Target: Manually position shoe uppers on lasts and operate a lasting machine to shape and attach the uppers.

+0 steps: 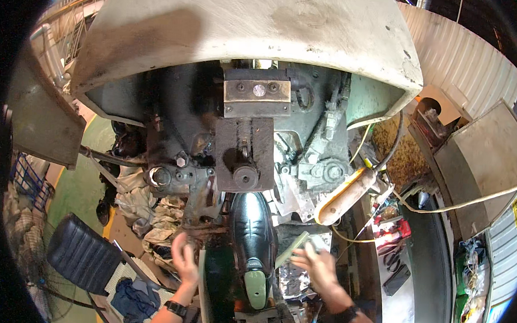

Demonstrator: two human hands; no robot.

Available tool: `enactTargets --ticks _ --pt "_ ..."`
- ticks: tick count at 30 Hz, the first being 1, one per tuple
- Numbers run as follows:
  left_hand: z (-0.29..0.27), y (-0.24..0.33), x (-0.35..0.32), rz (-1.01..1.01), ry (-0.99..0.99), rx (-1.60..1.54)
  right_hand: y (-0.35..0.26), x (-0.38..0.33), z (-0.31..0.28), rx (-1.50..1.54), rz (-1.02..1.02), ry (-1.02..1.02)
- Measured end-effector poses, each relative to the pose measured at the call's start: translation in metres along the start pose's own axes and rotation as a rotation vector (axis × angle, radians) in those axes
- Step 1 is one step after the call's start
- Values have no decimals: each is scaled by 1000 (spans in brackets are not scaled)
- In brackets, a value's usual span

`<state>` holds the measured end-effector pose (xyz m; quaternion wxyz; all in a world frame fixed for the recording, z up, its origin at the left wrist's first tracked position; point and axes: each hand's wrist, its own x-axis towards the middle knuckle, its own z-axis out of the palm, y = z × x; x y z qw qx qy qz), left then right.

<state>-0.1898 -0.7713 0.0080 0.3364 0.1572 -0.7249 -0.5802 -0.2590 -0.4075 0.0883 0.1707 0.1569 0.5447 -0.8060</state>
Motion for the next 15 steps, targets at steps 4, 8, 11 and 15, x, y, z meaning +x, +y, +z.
enactTargets --ticks 4,8,11,15 --pt "-91 -97 -37 -150 -147 222 14 -46 -103 -40 5 313" --pt "-65 -95 -41 -231 -456 358 99 -101 -236 99 36 475" --pt "-125 -139 -15 -322 59 155 150 -151 -265 77 124 726" --pt "-167 -130 24 198 267 433 228 -258 -300 -53 214 915"
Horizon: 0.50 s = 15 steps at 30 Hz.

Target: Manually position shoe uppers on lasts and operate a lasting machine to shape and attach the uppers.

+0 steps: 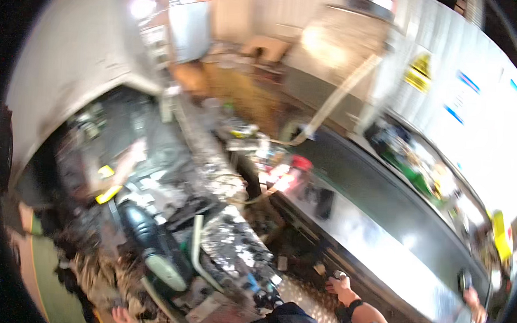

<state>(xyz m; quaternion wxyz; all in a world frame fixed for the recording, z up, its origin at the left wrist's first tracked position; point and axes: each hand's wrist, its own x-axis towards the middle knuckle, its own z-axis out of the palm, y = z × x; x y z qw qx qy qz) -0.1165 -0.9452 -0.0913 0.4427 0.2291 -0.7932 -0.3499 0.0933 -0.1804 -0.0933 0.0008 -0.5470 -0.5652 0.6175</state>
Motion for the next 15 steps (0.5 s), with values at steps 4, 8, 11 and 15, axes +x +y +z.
enactTargets --ticks 4,8,11,15 --pt "22 276 -4 44 -117 -157 97 -57 -103 311 282 124" --pt "26 431 -40 194 -345 -792 184 -130 -127 238 241 463" --pt "25 477 -94 328 -635 -997 250 -168 -152 429 260 575" --pt "7 532 -179 601 -1174 -869 303 -188 -160 578 285 706"
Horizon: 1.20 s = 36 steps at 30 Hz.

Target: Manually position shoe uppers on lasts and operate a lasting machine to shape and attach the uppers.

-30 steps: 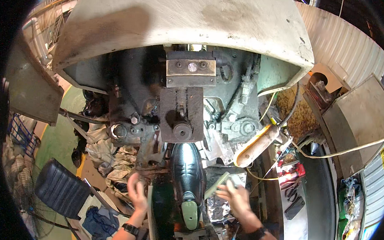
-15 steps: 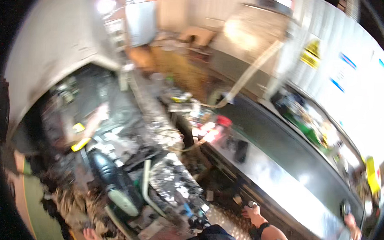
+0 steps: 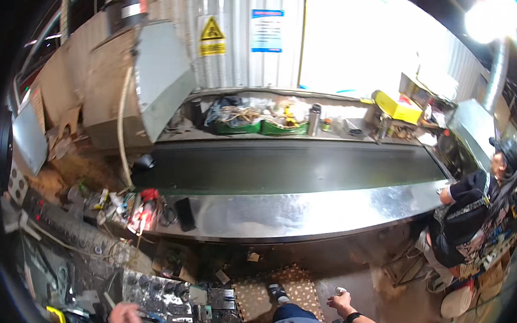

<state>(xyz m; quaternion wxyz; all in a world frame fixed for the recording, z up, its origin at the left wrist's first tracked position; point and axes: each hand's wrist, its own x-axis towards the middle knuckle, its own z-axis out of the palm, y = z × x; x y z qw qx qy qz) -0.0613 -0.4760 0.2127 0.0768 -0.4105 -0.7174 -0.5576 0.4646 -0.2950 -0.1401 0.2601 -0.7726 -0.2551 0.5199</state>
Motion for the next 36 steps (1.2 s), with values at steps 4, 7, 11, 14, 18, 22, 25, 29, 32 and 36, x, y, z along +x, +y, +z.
enactTargets --ticks 4,7,11,14,18,22,25,29,32,36 --pt "100 -4 -3 20 -766 198 13 17 -11 148 11 39" --pt "182 -33 -37 -99 -1050 108 6 41 -15 138 -182 19" --pt "266 -93 -66 53 -1463 409 -51 64 -15 -24 -483 -84" --pt "318 -100 -79 -239 -1474 256 -107 78 -14 -125 -659 -121" --pt "356 -75 -74 -309 -1373 350 -192 105 6 -233 -979 -159" --pt "365 -62 -74 -386 -1385 378 -225 134 11 -289 -1028 -168" --pt "366 -74 -71 -406 -1408 436 -240 148 25 -337 -1253 0" --pt "376 -87 -57 -445 -1434 415 -227 167 35 -428 -980 -12" --pt "393 -98 -42 -351 -1455 415 -224 170 37 -424 -973 57" --pt "418 -109 -12 -253 -1445 271 -241 152 43 -492 -890 93"
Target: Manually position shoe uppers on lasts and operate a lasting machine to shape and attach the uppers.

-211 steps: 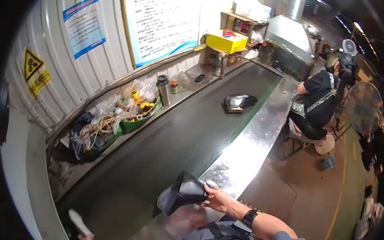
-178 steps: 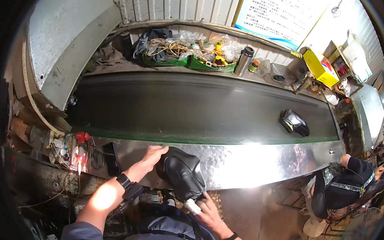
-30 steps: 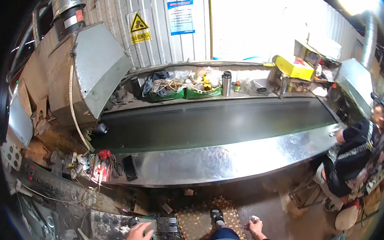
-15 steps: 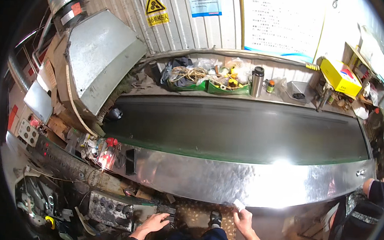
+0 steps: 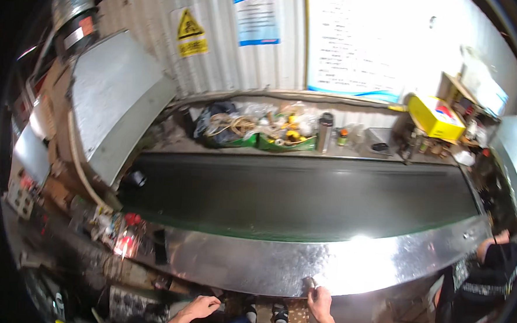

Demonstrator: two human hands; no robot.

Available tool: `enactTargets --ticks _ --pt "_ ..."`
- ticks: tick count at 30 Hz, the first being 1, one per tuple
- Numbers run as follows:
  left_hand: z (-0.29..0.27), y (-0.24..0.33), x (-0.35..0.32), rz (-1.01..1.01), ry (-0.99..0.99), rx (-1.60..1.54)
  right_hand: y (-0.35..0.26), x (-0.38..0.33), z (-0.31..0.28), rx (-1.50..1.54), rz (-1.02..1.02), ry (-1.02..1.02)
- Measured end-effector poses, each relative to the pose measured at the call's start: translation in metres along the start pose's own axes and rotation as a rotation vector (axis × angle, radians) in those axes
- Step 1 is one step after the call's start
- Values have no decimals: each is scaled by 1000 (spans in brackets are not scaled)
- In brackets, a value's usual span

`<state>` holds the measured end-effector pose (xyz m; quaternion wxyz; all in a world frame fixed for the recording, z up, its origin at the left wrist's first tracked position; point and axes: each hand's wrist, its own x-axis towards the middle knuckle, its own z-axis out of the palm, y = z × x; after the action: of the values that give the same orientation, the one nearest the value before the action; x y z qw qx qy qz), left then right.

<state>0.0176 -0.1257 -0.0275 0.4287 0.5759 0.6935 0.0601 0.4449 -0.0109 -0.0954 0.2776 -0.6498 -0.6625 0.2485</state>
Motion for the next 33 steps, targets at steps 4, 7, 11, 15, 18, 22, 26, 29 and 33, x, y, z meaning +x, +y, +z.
enactTargets --ticks 4,7,11,15,18,22,26,29,33 --pt "-43 24 30 116 112 -75 -20 -18 -1 50 163 6" --pt "-59 30 60 201 129 -164 -22 -38 -8 107 185 88" --pt "-56 -8 99 308 143 -43 -38 -75 -26 130 260 200" --pt "-69 3 111 349 118 -46 -18 -117 -41 75 331 250" --pt "-67 2 114 337 76 -54 -8 -132 -36 723 635 129" --pt "-80 11 102 216 -74 -47 -20 -117 -44 964 548 4" --pt "-93 40 106 344 92 -32 -19 -71 -62 1205 643 -53" --pt "-100 35 80 399 281 56 -42 -29 -52 1302 530 -48" --pt "-107 10 34 331 1037 -137 -56 5 -59 -206 38 -380"
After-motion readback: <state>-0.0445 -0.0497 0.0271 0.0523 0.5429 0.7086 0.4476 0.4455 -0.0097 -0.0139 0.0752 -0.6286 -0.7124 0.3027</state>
